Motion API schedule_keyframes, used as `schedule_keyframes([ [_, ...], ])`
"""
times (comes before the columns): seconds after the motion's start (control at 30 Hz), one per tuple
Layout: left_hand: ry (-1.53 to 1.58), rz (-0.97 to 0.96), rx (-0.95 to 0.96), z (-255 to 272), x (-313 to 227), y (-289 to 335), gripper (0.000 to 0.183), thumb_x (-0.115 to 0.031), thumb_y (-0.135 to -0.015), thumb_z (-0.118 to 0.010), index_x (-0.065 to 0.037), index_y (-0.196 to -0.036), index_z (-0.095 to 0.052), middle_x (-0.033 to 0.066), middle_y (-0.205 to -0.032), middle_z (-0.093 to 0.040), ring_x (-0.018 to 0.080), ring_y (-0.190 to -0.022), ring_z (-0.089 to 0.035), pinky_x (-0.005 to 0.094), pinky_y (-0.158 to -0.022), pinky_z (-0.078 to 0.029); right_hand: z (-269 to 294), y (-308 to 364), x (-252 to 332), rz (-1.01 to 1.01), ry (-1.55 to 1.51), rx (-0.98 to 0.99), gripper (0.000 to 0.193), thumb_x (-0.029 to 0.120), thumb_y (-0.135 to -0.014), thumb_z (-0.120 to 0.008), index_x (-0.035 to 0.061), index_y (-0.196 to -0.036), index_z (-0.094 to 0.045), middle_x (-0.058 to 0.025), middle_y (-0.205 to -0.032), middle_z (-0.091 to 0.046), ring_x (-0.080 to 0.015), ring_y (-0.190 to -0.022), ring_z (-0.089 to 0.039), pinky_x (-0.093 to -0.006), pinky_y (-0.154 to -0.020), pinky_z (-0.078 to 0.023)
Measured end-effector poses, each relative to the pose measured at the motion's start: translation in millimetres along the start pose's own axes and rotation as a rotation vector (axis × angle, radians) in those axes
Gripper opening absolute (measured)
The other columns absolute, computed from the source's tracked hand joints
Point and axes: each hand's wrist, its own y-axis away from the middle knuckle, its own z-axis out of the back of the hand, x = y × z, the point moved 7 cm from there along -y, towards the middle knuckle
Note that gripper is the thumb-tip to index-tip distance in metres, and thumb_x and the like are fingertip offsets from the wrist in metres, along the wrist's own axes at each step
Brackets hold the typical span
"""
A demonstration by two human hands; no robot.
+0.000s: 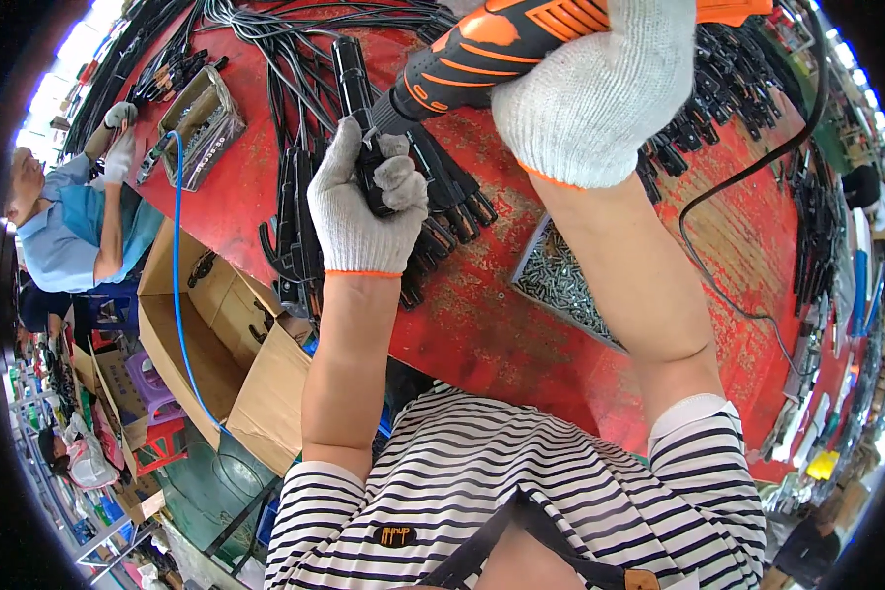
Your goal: The person screws components onto wire harnesses using a power screwdriver.
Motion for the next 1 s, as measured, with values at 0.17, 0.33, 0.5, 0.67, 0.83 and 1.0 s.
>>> schedule_keyframes([
  [0.17, 0.004, 0.021, -0.001, 4.3, -1.8, -0.9, 0.04, -0.037, -0.105, -0.061, -0.001, -0.087, -0.061, 0.0081, -0.075, -0.059, 0.0124, -0.052, -0.048, 0.026, -0.045, -0.035, -1.4, 4.3, 2.7, -0.054, -0.012, 0.006, 0.027, 0.033, -0.1, -0.067, 0.0103, -0.112, -0.06, -0.0065, -0.09, -0.067, -0.0182, -0.071, -0.067, -0.0324, -0.061, -0.058],
  [0.33, 0.016, 0.018, -0.013, 2.8, 0.4, -1.0, 0.037, -0.036, -0.104, -0.062, -0.001, -0.089, -0.061, 0.0087, -0.076, -0.06, 0.0125, -0.052, -0.049, 0.026, -0.045, -0.035, 1.9, 2.7, -0.1, -0.027, -0.001, 0.025, 0.029, 0.033, -0.101, -0.066, 0.0087, -0.115, -0.06, -0.0083, -0.09, -0.068, -0.0193, -0.064, -0.067, -0.0331, -0.056, -0.058],
  [0.5, 0.028, 0.037, 0.054, 2.8, 2.5, -4.6, 0.015, -0.029, -0.104, -0.064, -0.02, -0.115, -0.058, 0.0088, -0.081, -0.064, 0.0164, -0.057, -0.057, 0.0256, -0.044, -0.039, -5.8, -2.4, 1.2, -0.039, 0.02, 0.059, 0.031, 0.033, -0.1, -0.066, 0.0065, -0.114, -0.06, -0.0093, -0.089, -0.069, -0.0191, -0.062, -0.067, -0.0323, -0.054, -0.058],
  [0.67, -0.058, -0.027, -0.002, 1.6, 0.9, -3.9, 0.027, -0.032, -0.105, -0.061, -0.006, -0.098, -0.061, 0.0076, -0.079, -0.062, 0.0124, -0.053, -0.05, 0.0259, -0.044, -0.034, -27.8, -6.4, 0.3, 0.004, 0.105, 0.34, 0.031, 0.03, -0.095, -0.069, 0.0047, -0.108, -0.057, -0.0081, -0.086, -0.066, -0.0162, -0.063, -0.066, -0.0312, -0.054, -0.058],
  [0.83, -0.09, -0.056, -0.008, 2.3, 0.3, -3.7, 0.025, -0.031, -0.105, -0.06, -0.006, -0.102, -0.061, 0.0071, -0.08, -0.063, 0.012, -0.053, -0.049, 0.026, -0.044, -0.034, -42.0, -11.8, -14.2, -0.036, -0.01, 0.469, 0.033, 0.027, -0.099, -0.067, 0.0013, -0.116, -0.055, -0.0107, -0.09, -0.066, -0.0178, -0.068, -0.067, -0.0311, -0.058, -0.059],
  [1.0, -0.111, -0.068, -0.037, 0.7, 0.6, -3.6, 0.025, -0.03, -0.105, -0.059, -0.006, -0.102, -0.061, 0.0064, -0.079, -0.062, 0.0112, -0.053, -0.048, 0.0257, -0.044, -0.033, -34.2, -11.8, -34.9, -0.2, -0.162, 0.459, 0.033, 0.026, -0.106, -0.058, -0.0011, -0.125, -0.056, -0.0127, -0.096, -0.068, -0.0216, -0.074, -0.07, -0.0324, -0.063, -0.059],
])
